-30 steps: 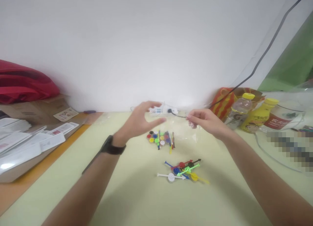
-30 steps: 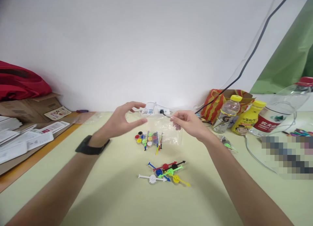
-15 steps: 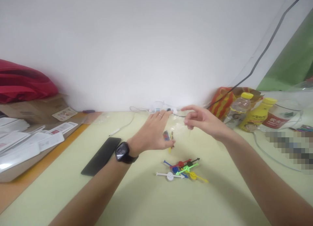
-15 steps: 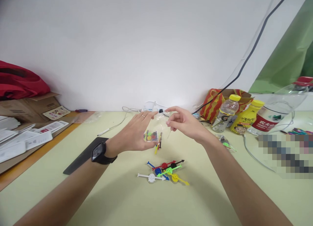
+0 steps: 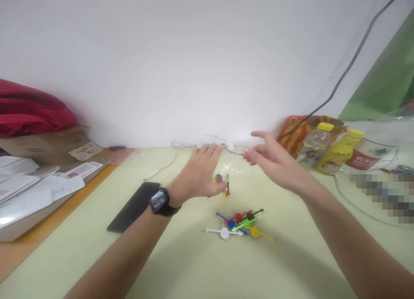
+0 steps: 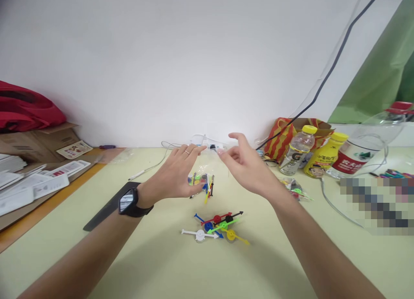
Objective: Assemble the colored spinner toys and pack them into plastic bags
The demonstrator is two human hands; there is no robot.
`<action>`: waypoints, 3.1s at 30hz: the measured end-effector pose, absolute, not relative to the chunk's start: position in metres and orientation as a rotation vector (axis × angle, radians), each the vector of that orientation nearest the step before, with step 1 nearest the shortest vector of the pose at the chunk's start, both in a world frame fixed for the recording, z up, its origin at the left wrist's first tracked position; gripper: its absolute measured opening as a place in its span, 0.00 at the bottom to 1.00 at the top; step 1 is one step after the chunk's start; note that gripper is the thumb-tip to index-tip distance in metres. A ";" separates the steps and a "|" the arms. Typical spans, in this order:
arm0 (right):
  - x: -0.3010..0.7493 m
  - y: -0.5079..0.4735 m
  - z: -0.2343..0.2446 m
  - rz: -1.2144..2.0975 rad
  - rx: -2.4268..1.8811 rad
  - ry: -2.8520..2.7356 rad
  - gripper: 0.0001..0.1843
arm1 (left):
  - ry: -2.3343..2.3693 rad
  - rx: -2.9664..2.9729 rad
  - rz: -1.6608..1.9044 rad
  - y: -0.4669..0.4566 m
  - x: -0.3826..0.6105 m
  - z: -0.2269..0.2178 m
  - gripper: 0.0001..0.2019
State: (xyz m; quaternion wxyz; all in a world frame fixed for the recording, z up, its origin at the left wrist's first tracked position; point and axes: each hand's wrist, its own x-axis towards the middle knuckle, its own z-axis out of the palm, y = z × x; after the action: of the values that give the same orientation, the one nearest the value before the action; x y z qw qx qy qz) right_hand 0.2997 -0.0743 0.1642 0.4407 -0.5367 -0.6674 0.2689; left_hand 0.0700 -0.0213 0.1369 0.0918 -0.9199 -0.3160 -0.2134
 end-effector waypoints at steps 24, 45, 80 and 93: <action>0.306 -0.072 0.162 1.353 -1.102 -1.605 0.49 | -0.917 -2.799 -0.614 -0.021 0.070 0.135 0.41; 0.266 -0.069 0.102 0.836 -1.307 -2.981 0.06 | -1.213 -3.239 -0.713 0.036 0.021 0.112 0.45; 0.314 -0.040 0.137 0.591 -1.212 -1.787 0.07 | -1.002 -3.939 -0.488 -0.004 0.055 0.142 0.31; 0.327 -0.035 0.135 0.486 -1.339 -1.980 0.10 | -1.213 -4.123 -0.337 0.000 0.054 0.133 0.39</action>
State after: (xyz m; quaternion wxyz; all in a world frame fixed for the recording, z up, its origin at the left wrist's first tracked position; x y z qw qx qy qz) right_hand 0.3269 -0.0350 0.1349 0.3441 -0.5155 -0.7621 0.1872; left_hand 0.0536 -0.0005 0.1327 -0.5518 -0.7976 -0.2346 -0.0651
